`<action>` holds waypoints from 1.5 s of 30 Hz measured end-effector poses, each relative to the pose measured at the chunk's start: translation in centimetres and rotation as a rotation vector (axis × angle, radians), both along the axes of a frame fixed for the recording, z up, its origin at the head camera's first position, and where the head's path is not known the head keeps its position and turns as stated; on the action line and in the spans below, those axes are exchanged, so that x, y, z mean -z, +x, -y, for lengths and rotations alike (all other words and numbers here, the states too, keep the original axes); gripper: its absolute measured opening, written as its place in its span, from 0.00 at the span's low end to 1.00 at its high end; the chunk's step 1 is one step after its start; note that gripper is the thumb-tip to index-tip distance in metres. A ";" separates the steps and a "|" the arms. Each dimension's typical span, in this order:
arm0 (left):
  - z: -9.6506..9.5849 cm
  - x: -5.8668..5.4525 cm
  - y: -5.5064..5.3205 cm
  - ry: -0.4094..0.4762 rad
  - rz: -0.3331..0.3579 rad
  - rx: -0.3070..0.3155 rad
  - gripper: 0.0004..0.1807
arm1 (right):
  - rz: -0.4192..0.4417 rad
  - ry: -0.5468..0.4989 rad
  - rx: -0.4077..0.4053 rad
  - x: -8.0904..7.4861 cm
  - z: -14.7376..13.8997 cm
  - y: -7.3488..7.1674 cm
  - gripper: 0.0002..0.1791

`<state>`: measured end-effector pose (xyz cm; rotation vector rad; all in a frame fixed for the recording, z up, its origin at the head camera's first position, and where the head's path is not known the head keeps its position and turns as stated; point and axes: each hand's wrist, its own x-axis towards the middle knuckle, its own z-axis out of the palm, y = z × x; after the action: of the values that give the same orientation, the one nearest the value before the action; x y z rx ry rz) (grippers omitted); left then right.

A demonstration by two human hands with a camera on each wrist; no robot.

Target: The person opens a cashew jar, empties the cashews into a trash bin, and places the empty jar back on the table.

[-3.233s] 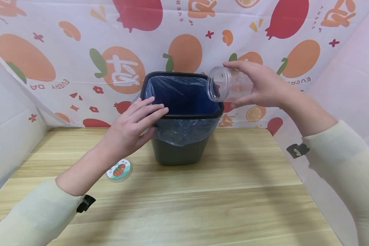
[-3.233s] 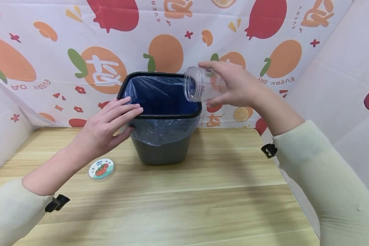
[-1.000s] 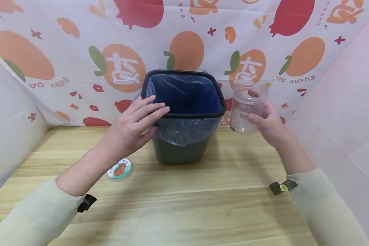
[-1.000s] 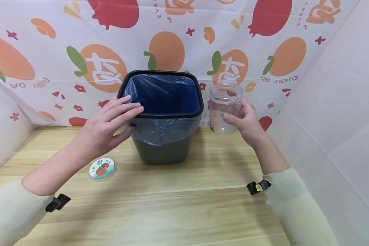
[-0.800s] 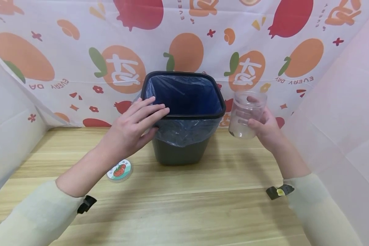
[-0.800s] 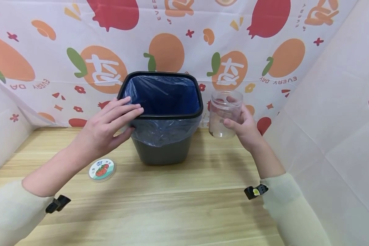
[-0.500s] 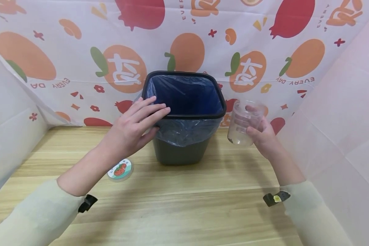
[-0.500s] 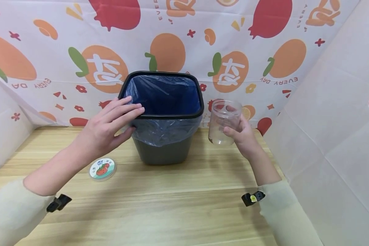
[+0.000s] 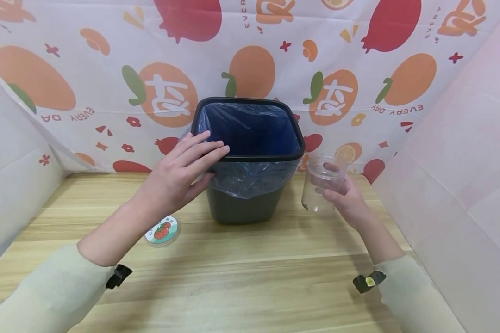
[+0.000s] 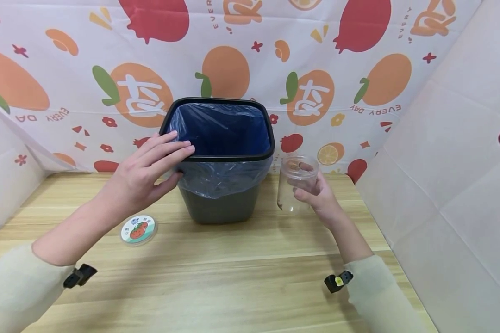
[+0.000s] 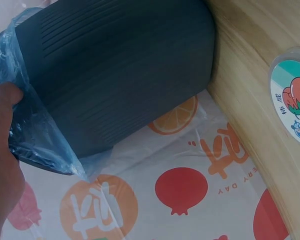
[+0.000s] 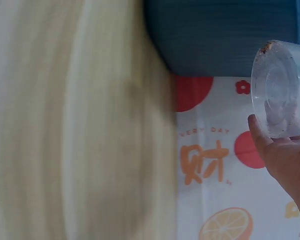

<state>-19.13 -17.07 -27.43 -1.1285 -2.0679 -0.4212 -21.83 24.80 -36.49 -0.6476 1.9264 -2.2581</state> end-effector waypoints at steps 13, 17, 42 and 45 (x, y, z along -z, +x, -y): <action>-0.3 -0.1 -0.4 -0.001 -0.008 0.012 0.37 | 0.056 0.218 0.052 3.4 0.7 0.8 0.50; -0.3 0.0 -0.4 -0.002 -0.006 0.011 0.36 | 0.072 0.364 0.001 5.2 0.8 0.9 0.55; 0.0 0.1 -0.4 0.008 -0.006 0.017 0.36 | 0.099 0.397 -0.032 6.5 0.2 1.3 0.56; 0.0 0.0 -0.4 0.012 -0.014 0.024 0.37 | 0.090 0.404 -0.041 6.6 0.0 1.3 0.56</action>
<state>-19.51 -17.08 -27.43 -1.1477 -2.0385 -0.4355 -20.52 24.78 -43.11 -0.5145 2.2052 -1.7593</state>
